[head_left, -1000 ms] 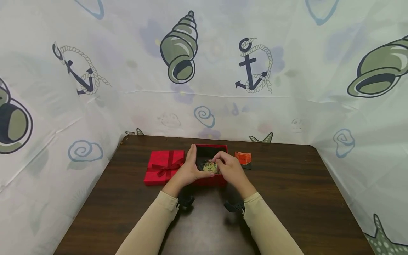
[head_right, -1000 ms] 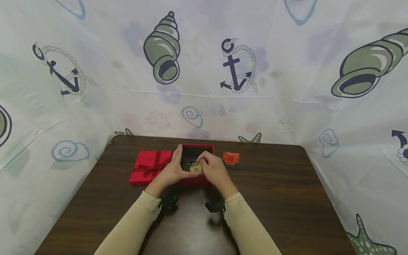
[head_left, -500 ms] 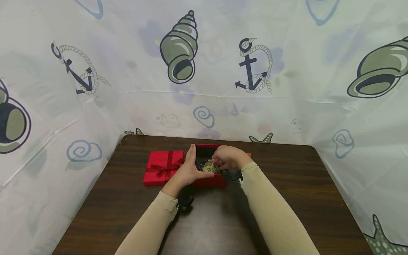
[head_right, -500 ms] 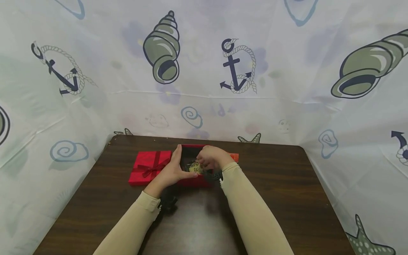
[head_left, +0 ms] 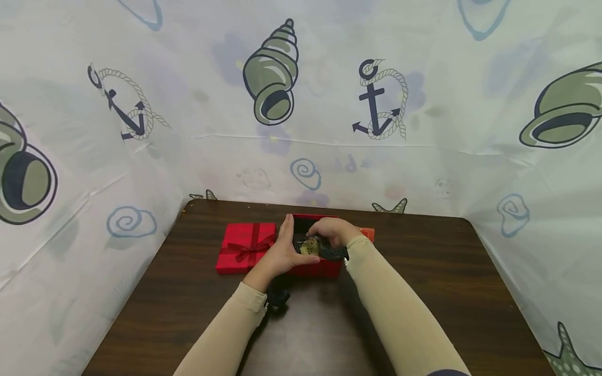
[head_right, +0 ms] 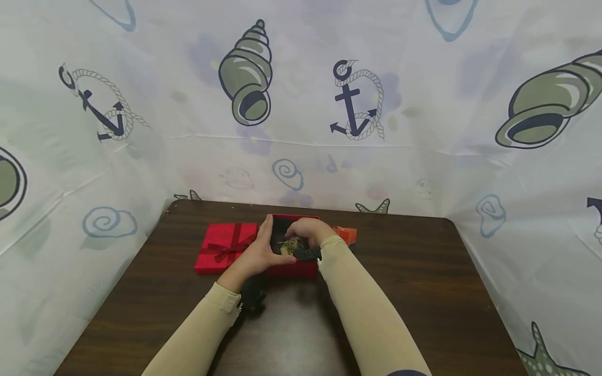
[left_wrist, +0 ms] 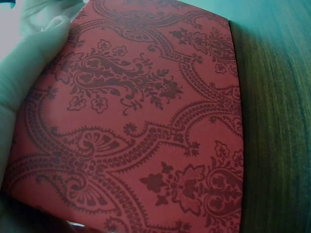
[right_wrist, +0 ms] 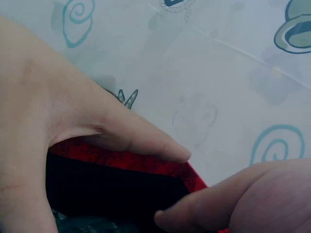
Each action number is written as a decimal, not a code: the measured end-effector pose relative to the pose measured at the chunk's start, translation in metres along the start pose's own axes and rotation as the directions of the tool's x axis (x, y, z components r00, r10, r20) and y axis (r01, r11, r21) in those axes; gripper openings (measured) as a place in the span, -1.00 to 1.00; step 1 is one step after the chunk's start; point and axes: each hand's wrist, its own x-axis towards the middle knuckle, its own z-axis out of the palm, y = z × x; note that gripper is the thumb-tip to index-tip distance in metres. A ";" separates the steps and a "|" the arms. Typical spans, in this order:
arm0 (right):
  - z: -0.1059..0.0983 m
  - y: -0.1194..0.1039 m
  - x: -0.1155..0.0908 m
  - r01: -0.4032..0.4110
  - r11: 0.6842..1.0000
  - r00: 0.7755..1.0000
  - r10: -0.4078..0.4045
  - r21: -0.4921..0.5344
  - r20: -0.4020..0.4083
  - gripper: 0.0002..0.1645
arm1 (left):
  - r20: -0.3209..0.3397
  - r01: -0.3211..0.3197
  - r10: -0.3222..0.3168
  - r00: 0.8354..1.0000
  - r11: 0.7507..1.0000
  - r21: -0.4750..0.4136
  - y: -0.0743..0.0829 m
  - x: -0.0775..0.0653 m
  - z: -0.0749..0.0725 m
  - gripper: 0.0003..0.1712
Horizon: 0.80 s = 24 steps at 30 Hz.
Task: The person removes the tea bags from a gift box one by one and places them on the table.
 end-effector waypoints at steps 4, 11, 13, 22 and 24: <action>-0.001 0.002 -0.001 0.022 0.999 1.000 -0.022 0.026 0.001 -0.48 | -0.004 0.000 0.000 1.000 1.000 -0.003 0.000 0.000 0.000 0.74; -0.001 0.005 -0.004 0.061 0.998 0.998 -0.061 -0.007 0.027 -0.52 | -0.004 -0.003 0.003 1.000 1.000 -0.023 -0.001 0.000 0.001 0.73; -0.001 0.005 -0.002 0.074 0.997 0.996 -0.072 -0.029 0.044 -0.55 | -0.006 -0.005 0.005 1.000 1.000 -0.029 -0.002 0.000 0.001 0.74; -0.004 0.010 0.000 0.168 0.976 0.980 -0.150 -0.138 0.129 -0.69 | -0.007 0.000 0.000 1.000 0.999 -0.032 0.000 -0.001 0.001 0.77; -0.003 0.011 -0.001 0.182 0.975 0.978 -0.165 -0.128 0.129 -0.71 | -0.008 -0.002 0.002 1.000 0.999 -0.035 0.000 0.000 0.001 0.76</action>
